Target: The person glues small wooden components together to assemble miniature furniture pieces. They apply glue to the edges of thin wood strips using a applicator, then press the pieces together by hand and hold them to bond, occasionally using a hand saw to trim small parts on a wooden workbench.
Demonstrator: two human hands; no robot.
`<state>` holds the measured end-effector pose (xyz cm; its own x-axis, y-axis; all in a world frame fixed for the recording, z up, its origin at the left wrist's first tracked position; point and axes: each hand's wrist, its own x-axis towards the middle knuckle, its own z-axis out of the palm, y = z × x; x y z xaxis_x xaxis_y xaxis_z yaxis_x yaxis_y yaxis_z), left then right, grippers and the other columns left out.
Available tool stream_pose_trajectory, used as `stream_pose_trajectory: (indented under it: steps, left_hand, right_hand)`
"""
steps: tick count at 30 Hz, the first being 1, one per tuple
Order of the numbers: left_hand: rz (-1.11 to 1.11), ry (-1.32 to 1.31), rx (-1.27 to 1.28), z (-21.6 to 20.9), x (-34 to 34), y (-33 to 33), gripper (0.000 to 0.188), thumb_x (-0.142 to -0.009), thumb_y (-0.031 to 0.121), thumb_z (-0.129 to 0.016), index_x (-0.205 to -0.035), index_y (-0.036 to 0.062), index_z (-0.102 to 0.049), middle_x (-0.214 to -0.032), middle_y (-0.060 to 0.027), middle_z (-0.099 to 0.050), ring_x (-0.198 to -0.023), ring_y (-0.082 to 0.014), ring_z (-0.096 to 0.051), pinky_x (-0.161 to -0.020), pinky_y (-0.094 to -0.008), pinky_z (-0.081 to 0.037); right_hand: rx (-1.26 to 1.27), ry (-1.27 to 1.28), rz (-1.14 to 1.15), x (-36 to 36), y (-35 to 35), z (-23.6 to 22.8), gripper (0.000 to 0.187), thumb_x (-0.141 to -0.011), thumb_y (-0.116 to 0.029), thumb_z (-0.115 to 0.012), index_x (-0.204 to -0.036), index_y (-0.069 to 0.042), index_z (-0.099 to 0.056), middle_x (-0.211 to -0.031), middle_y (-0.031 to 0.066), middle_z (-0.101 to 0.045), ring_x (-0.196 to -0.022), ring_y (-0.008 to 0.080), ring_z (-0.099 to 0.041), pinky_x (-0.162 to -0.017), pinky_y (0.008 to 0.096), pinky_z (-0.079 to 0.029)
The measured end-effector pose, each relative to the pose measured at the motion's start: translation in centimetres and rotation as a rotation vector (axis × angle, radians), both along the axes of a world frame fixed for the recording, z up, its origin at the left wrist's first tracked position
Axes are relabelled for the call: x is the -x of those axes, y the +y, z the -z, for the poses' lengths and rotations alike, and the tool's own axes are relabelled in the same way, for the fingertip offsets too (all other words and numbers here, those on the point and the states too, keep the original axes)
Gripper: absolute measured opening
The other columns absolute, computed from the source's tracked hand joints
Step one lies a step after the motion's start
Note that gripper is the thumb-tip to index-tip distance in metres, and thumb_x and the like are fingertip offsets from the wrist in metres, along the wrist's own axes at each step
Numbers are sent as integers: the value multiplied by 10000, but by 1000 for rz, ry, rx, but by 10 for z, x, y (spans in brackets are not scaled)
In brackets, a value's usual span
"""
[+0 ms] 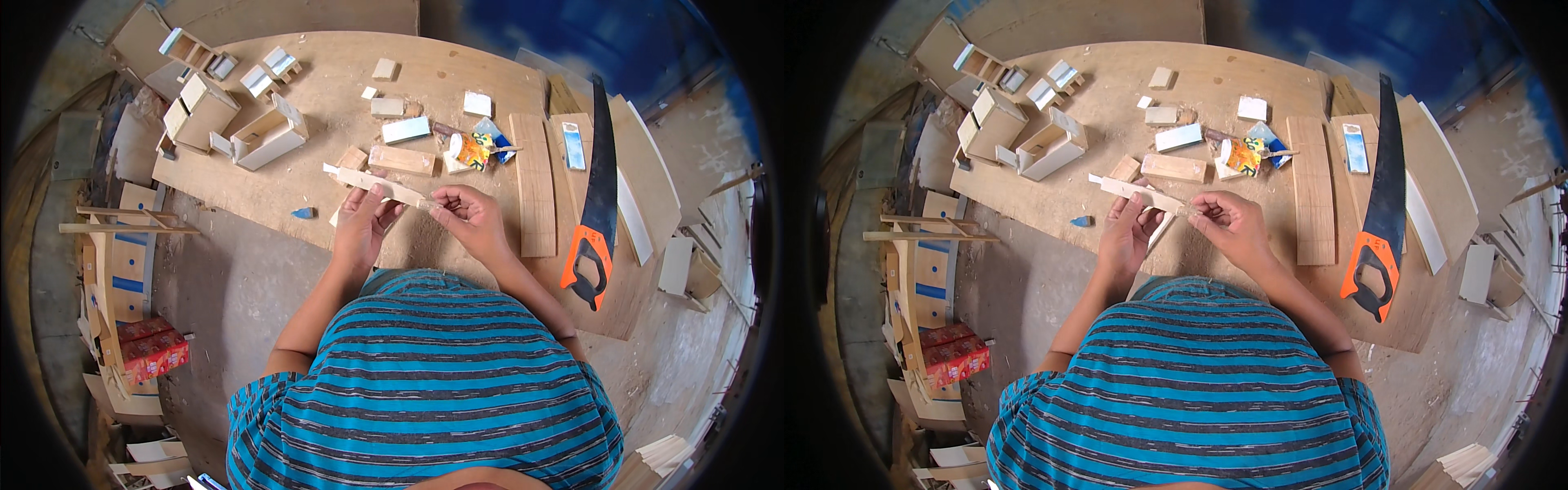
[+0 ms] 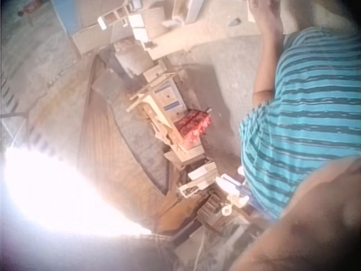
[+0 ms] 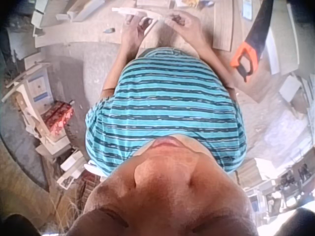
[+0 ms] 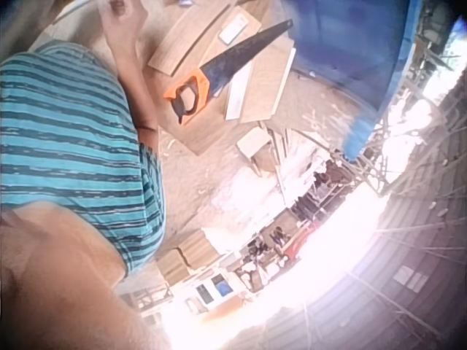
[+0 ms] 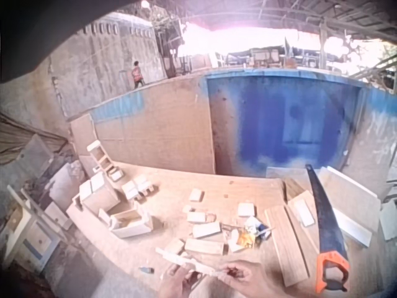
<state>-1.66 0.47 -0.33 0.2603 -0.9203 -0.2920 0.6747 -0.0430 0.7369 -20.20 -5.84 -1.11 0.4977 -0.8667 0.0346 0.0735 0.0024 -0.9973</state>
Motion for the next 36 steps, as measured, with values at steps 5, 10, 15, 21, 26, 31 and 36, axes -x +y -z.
stream_pose_trajectory:
  steps: [5, 10, 15, 21, 26, 31, 36]
  left_hand:
    - [7, 13, 22, -1, 2, 2, 253, -948, 138, -532, -1175, 28, -545, -1019, -73, -640, -880, -150, -637, -791, -288, -545]
    - [76, 40, 121, 10, -2, 5, 229, -929, 150, -567, -1118, 21, -576, -974, -64, -646, -881, -145, -633, -834, -310, -537]
    - [70, 82, 106, 3, 4, 5, 203, -924, 140, -565, -1095, 32, -577, -975, -57, -646, -871, -137, -626, -848, -330, -534]
    - [123, 157, 178, 11, 2, 6, 229, -935, 157, -536, -1131, 40, -525, -1133, -123, -610, -1025, -200, -617, -869, -326, -529]
    - [63, 150, 187, 9, 0, 2, 211, -946, 154, -516, -1123, 40, -531, -1089, -97, -620, -988, -173, -621, -843, -316, -543]
    - [-22, 96, 168, 17, -11, 2, 222, -952, 159, -512, -1122, 17, -531, -1072, -132, -622, -958, -180, -629, -799, -279, -556]
    - [-12, 47, 128, 24, -10, 3, 224, -950, 143, -523, -1129, 9, -529, -1063, -105, -622, -931, -163, -629, -803, -276, -551]
  right_hand:
    - [13, 70, -19, 2, 1, -5, 261, -826, -11, -664, -1081, 25, -618, -913, 42, -596, -799, 62, -574, -697, 190, -489]
    - [121, 127, 10, 2, 2, -7, 283, -799, -13, -673, -1080, -7, -638, -900, 35, -592, -813, 65, -567, -686, 199, -489]
    - [211, 117, 64, 2, 4, -7, 312, -779, -17, -680, -1087, -31, -636, -877, 57, -601, -777, 93, -592, -672, 234, -519]
    - [348, 103, 118, 2, 6, -12, 341, -762, -8, -679, -1098, -51, -634, -823, 79, -604, -714, 119, -619, -649, 254, -536]
    - [423, 130, 124, 7, 7, -13, 344, -766, -2, -669, -1105, -46, -629, -821, 84, -599, -699, 117, -614, -645, 246, -527]
    - [0, 162, -6, 23, -9, 22, 193, -898, -62, -563, -1078, -4, -603, -794, 34, -577, -680, 86, -561, -609, 216, -482]
    - [-273, 142, -57, 34, -15, 39, 231, -965, -190, -509, -1077, -18, -615, -773, 22, -573, -642, 63, -536, -598, 219, -478]
